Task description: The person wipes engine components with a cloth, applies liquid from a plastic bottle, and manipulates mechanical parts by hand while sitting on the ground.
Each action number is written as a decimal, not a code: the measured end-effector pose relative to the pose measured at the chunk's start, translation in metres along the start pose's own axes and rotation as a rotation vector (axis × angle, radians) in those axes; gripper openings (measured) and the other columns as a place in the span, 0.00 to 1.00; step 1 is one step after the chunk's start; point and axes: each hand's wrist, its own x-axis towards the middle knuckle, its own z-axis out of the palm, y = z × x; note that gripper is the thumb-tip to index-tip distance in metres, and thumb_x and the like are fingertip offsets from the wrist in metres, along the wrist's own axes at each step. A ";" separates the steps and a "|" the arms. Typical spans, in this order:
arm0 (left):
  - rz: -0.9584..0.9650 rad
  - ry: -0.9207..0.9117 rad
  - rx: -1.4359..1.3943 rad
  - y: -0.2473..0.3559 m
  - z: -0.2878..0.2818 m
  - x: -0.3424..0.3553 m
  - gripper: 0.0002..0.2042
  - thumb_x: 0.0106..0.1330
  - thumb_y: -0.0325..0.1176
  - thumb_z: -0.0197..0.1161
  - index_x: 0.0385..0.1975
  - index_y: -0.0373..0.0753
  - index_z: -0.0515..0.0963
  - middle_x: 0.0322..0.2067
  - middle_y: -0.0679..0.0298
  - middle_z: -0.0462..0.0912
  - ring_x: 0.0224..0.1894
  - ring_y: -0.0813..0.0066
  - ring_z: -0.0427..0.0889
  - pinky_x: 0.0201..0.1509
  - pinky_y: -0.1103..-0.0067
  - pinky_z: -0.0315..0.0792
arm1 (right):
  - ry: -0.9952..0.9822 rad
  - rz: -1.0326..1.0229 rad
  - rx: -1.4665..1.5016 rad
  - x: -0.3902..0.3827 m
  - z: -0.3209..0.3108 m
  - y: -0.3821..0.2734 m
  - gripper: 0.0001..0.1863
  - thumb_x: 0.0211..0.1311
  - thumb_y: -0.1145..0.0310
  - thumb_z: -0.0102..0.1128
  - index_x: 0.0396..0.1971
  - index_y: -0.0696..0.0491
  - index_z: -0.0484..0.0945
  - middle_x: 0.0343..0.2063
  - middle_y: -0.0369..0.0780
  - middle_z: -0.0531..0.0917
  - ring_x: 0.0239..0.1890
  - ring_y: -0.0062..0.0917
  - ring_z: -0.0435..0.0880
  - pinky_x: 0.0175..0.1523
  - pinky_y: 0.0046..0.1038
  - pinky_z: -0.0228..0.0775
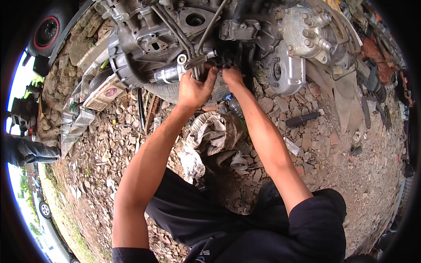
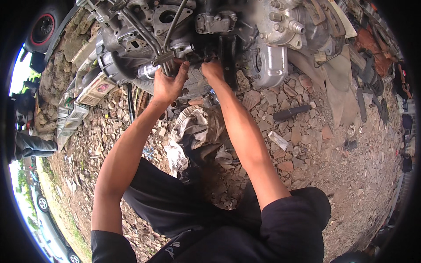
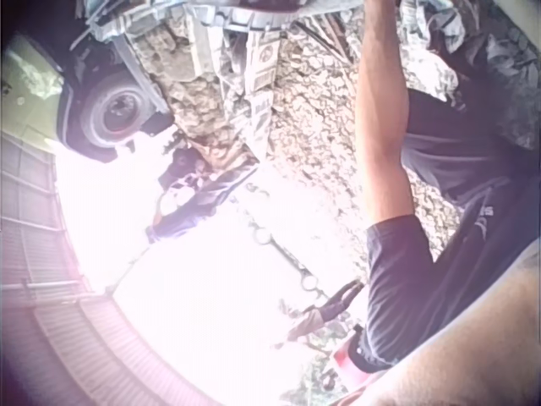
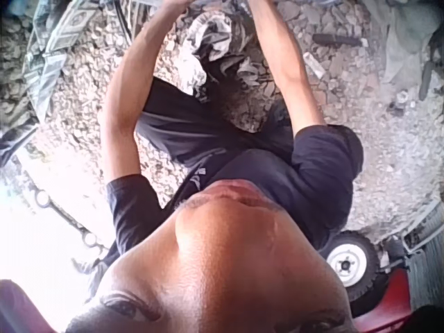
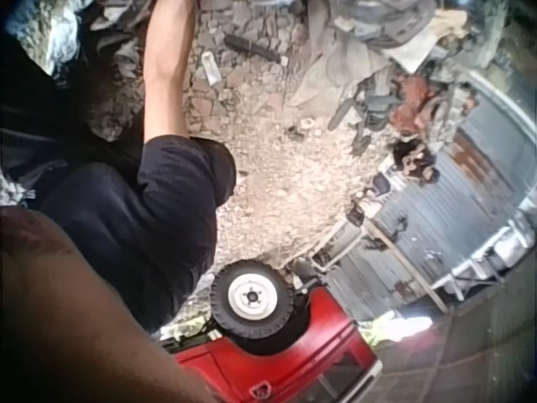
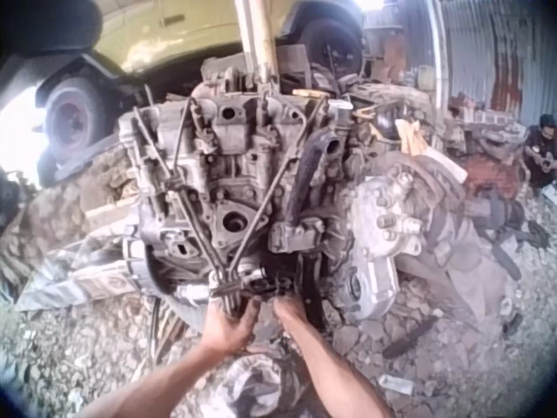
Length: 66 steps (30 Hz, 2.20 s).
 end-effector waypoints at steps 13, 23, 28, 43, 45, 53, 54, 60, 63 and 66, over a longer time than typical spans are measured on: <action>-0.048 -0.004 -0.071 0.001 -0.005 -0.004 0.13 0.68 0.40 0.62 0.33 0.33 0.78 0.18 0.69 0.78 0.22 0.84 0.75 0.28 0.82 0.70 | 0.186 -0.071 0.358 -0.010 0.064 -0.003 0.21 0.55 0.63 0.52 0.43 0.61 0.79 0.43 0.54 0.82 0.50 0.43 0.80 0.58 0.40 0.68; -0.105 -0.014 -0.092 0.005 -0.011 -0.007 0.12 0.69 0.39 0.60 0.33 0.34 0.77 0.18 0.67 0.79 0.22 0.84 0.76 0.29 0.82 0.71 | 0.172 -0.125 -0.014 -0.007 0.028 -0.007 0.20 0.60 0.61 0.48 0.41 0.61 0.79 0.42 0.55 0.82 0.46 0.46 0.82 0.47 0.42 0.75; -0.104 -0.009 -0.034 -0.012 -0.026 -0.015 0.13 0.69 0.40 0.60 0.35 0.34 0.77 0.19 0.67 0.80 0.24 0.83 0.77 0.30 0.82 0.72 | -0.132 0.069 -0.036 -0.040 0.025 -0.045 0.18 0.61 0.61 0.48 0.39 0.61 0.79 0.44 0.56 0.81 0.47 0.46 0.81 0.51 0.42 0.72; -0.109 -0.172 0.087 -0.003 -0.037 -0.013 0.17 0.67 0.45 0.61 0.43 0.36 0.78 0.28 0.63 0.84 0.34 0.78 0.81 0.41 0.78 0.74 | -0.319 0.038 -0.268 -0.018 -0.007 -0.053 0.19 0.63 0.58 0.49 0.44 0.56 0.80 0.41 0.54 0.82 0.47 0.45 0.82 0.51 0.39 0.75; -0.103 -0.274 0.276 0.018 -0.061 -0.012 0.22 0.64 0.50 0.63 0.46 0.37 0.77 0.33 0.59 0.85 0.40 0.73 0.83 0.46 0.75 0.75 | -0.110 -0.082 -0.334 -0.032 -0.008 -0.058 0.20 0.63 0.58 0.49 0.45 0.56 0.80 0.45 0.52 0.82 0.49 0.44 0.82 0.52 0.40 0.74; -0.221 -0.617 0.574 0.036 -0.123 -0.030 0.43 0.49 0.65 0.69 0.58 0.36 0.71 0.51 0.51 0.79 0.56 0.58 0.77 0.61 0.65 0.71 | -0.162 -0.080 -0.406 -0.024 0.001 -0.065 0.17 0.61 0.63 0.51 0.41 0.58 0.82 0.45 0.52 0.82 0.50 0.44 0.81 0.53 0.39 0.75; -0.187 -0.598 0.557 0.034 -0.127 -0.032 0.43 0.49 0.64 0.69 0.60 0.38 0.69 0.51 0.53 0.79 0.55 0.60 0.77 0.61 0.65 0.71 | -0.063 -0.104 -0.385 -0.032 0.001 -0.059 0.17 0.61 0.63 0.51 0.41 0.57 0.81 0.45 0.53 0.81 0.50 0.46 0.81 0.53 0.39 0.75; -0.184 -0.649 0.558 0.036 -0.128 -0.039 0.43 0.49 0.65 0.68 0.59 0.39 0.70 0.47 0.53 0.82 0.50 0.57 0.81 0.55 0.66 0.74 | -0.196 -0.140 -0.442 -0.021 -0.002 -0.048 0.20 0.60 0.63 0.52 0.50 0.56 0.77 0.46 0.56 0.80 0.48 0.46 0.82 0.50 0.39 0.77; -0.113 -0.672 0.543 0.041 -0.120 -0.037 0.42 0.50 0.65 0.68 0.59 0.40 0.70 0.47 0.53 0.82 0.49 0.57 0.82 0.54 0.67 0.74 | 0.121 -0.073 -0.425 -0.031 0.006 -0.042 0.16 0.61 0.62 0.52 0.40 0.56 0.83 0.43 0.53 0.82 0.49 0.44 0.82 0.51 0.38 0.77; -0.051 -0.720 0.523 0.048 -0.100 -0.028 0.40 0.50 0.62 0.69 0.59 0.40 0.71 0.47 0.52 0.81 0.50 0.59 0.81 0.53 0.67 0.74 | 0.023 -0.173 -0.542 0.003 -0.003 -0.026 0.16 0.61 0.62 0.52 0.39 0.57 0.83 0.44 0.53 0.82 0.50 0.43 0.82 0.53 0.38 0.76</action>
